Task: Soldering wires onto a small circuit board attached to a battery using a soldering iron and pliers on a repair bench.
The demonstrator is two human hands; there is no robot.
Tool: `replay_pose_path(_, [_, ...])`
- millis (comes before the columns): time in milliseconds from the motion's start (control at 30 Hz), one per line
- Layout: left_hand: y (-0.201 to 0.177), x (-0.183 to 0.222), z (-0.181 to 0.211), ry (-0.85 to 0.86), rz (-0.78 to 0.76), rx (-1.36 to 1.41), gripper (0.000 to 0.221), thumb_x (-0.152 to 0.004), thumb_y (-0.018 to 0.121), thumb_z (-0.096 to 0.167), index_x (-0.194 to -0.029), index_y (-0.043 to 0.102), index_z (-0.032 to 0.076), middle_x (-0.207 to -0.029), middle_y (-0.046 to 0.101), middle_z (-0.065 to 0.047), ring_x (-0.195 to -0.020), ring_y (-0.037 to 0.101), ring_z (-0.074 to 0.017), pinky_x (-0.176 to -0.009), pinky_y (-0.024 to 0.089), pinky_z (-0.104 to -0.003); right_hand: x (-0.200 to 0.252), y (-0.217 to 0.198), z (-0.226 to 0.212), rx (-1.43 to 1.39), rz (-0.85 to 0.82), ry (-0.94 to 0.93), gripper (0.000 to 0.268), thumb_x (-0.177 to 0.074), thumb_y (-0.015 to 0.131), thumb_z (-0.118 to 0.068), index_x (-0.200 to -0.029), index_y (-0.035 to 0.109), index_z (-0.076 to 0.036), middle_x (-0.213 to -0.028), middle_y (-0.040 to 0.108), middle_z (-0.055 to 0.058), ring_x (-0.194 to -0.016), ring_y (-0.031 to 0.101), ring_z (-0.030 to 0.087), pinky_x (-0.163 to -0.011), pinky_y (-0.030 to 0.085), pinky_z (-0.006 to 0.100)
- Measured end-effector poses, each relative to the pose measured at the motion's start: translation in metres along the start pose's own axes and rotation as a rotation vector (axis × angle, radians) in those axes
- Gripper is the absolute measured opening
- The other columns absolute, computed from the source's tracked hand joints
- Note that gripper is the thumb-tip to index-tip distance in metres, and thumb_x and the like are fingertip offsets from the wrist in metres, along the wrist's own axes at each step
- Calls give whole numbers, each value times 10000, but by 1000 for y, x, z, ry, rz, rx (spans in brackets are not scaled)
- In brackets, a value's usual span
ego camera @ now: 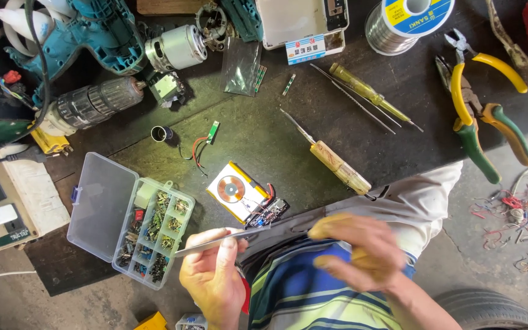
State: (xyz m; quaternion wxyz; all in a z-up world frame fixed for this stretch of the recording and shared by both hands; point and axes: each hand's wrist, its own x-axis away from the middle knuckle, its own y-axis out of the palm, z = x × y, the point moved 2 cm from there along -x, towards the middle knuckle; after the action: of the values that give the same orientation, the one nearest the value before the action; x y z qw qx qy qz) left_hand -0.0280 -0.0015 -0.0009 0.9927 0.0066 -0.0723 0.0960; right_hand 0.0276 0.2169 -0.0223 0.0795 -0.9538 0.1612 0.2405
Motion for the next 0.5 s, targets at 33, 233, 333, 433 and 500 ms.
replay_pose_path(33, [2, -1, -1, 1, 2, -2, 148, -897, 690, 2, -1025, 686, -71, -945, 682, -157, -678, 709, -261, -642, 657, -336, 2, -12, 5, -3, -1, 1, 374, -846, 808, -252, -1054, 667, 25, -936, 783, 141, -804, 812, 270, -729, 707, 359])
replay_pose_path(233, [16, -10, 4, 45, 6, -86, 191, -830, 727, -34, -1015, 680, -47, -858, 704, -147, -660, 713, -199, -656, 625, -278, -3, -71, 28, 373, 267, -109, 243, -964, 590, 110, -1080, 706, -70, -1042, 751, 161, -719, 730, 145, -503, 474, 200])
replay_pose_path(333, [18, -13, 5, -9, -9, -151, 164, -837, 748, 34, -982, 698, -25, -809, 700, -102, -607, 663, -145, -533, 573, -241, -40, -80, 23, 605, 64, -178, 176, -1045, 577, 148, -1078, 695, 23, -1057, 726, 235, -1000, 679, 399, -892, 593, 469])
replay_pose_path(433, [22, -14, 9, -8, -2, -192, 183, -841, 742, 45, -1003, 684, -19, -735, 722, -116, -567, 684, -155, -484, 509, -214, -54, -87, 32, 677, -234, -175, 416, -1051, 484, 146, -1285, 678, -139, -1230, 682, 232, -1062, 640, 375, -892, 585, 449])
replay_pose_path(500, [25, -15, 10, 5, 7, -220, 172, -836, 738, 50, -986, 700, -25, -741, 717, -106, -572, 688, -158, -505, 537, -224, -67, -83, 30, 709, -409, -212, 468, -1040, 533, 113, -1296, 683, -249, -1223, 683, 165, -1072, 648, 314, -860, 495, 420])
